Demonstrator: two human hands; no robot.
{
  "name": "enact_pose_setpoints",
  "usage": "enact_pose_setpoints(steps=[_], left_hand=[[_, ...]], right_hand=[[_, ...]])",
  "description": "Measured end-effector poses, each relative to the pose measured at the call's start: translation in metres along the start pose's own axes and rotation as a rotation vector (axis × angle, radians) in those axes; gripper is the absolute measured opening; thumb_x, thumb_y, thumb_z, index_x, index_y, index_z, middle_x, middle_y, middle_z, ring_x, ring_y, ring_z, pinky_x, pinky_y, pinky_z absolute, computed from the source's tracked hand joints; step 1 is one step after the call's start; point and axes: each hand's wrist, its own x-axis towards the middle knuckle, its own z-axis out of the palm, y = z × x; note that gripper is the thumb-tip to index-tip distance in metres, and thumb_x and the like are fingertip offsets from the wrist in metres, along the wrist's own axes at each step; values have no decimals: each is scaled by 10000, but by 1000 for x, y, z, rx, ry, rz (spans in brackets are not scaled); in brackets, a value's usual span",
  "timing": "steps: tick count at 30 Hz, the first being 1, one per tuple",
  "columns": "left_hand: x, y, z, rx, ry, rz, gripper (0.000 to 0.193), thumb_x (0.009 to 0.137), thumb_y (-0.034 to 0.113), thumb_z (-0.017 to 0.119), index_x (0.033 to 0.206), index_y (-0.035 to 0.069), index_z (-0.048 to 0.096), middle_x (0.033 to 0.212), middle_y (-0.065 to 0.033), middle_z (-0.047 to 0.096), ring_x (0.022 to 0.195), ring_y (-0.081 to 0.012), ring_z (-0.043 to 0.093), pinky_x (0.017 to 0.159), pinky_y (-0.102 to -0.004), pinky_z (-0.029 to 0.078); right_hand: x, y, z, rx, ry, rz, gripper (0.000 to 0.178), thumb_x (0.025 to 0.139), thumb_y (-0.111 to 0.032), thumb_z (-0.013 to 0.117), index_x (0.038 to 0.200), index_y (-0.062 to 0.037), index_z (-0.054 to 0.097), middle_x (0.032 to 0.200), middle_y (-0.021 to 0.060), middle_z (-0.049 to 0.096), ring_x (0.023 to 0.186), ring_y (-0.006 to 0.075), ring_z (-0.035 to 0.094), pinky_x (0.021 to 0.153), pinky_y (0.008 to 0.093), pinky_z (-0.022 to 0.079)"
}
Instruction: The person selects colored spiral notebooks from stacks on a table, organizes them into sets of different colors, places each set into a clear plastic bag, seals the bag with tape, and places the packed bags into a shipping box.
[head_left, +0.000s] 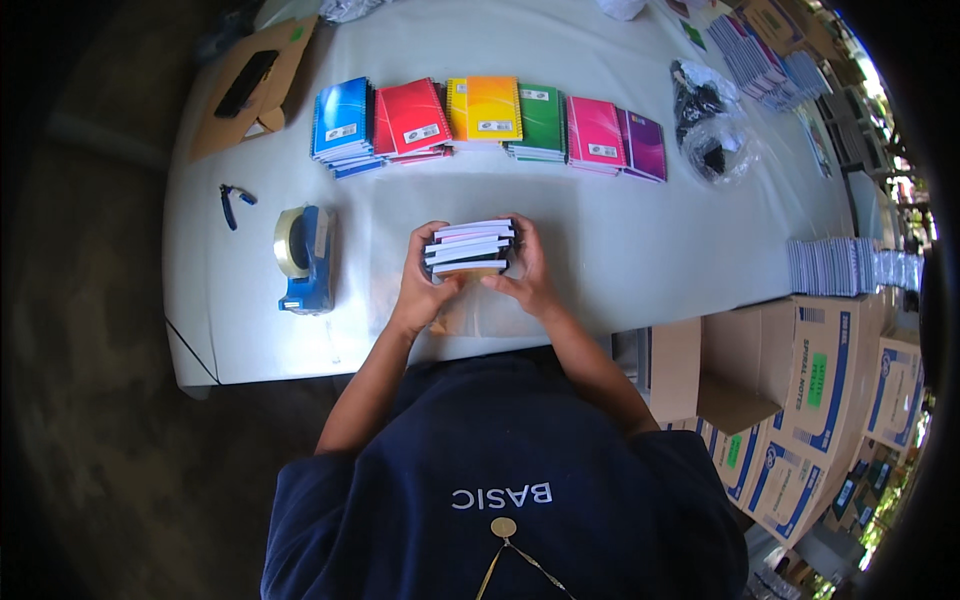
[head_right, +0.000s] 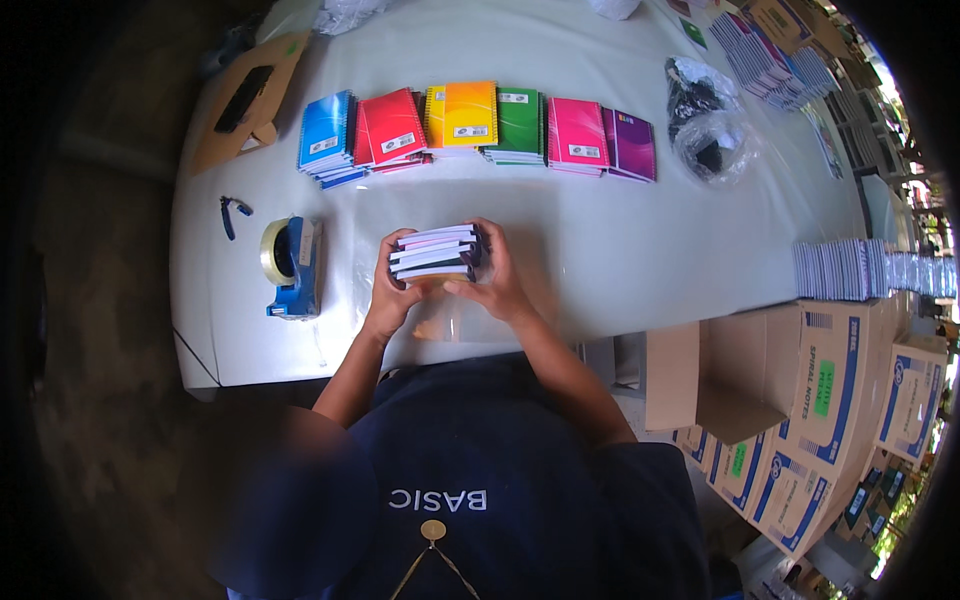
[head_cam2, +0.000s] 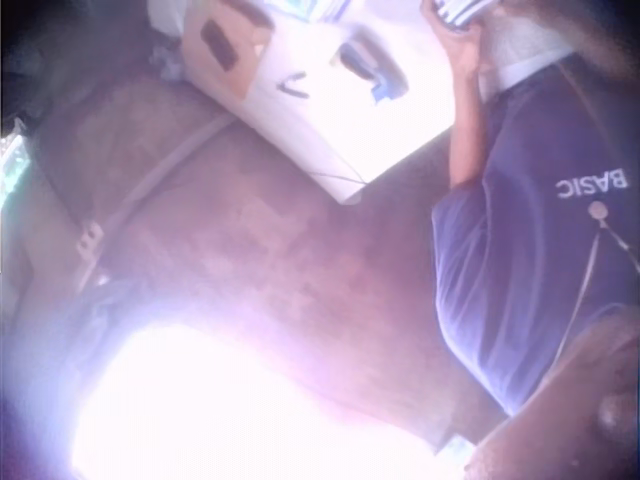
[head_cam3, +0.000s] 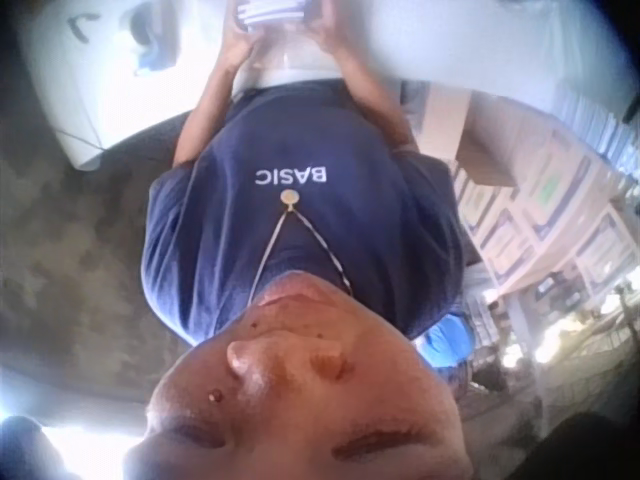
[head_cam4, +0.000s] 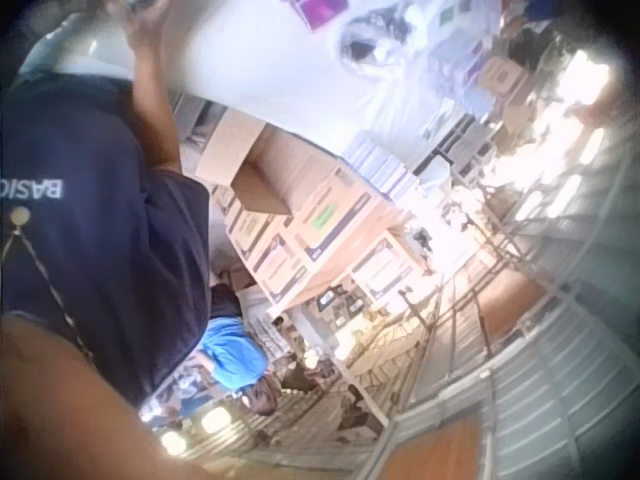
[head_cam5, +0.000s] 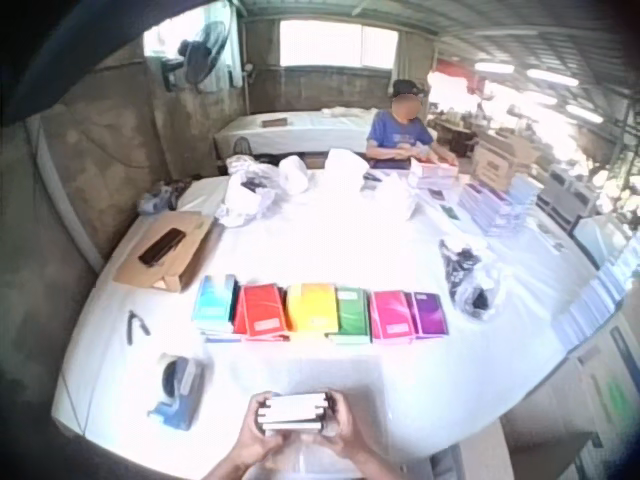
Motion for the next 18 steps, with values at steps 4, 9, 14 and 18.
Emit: enact_pose_setpoints(steps=[4,9,14,18], left_hand=[[5,-9,4,178,-44,8,636,650,-2,709,1207,59,408,1085,-57,512,1043,-160,516,908,-305,429],[10,-22,-5,107,-103,-67,719,654,169,836,1211,24,406,1127,-79,552,1065,-172,545,937,-325,440],[15,-32,-13,98,-141,-186,662,648,68,809,1177,35,412,1079,-77,561,1044,-164,543,929,-320,436],[14,-23,-7,135,-104,-23,699,645,108,824,1188,46,388,1182,-119,484,1122,-197,498,951,-336,421]], right_hand=[[-1,21,0,-66,-3,-17,679,633,-198,862,1154,-56,450,1080,64,525,1040,163,514,934,323,414],[0,29,1,-81,27,-32,750,570,-238,900,1161,-29,489,1115,92,576,1039,150,553,920,322,447],[-13,47,-22,-228,100,36,782,537,-268,910,1154,-20,498,1094,109,603,1016,149,580,901,320,465],[-4,24,-11,-58,82,-121,739,551,-244,908,1138,-25,515,1091,126,606,1026,169,584,904,324,463]])
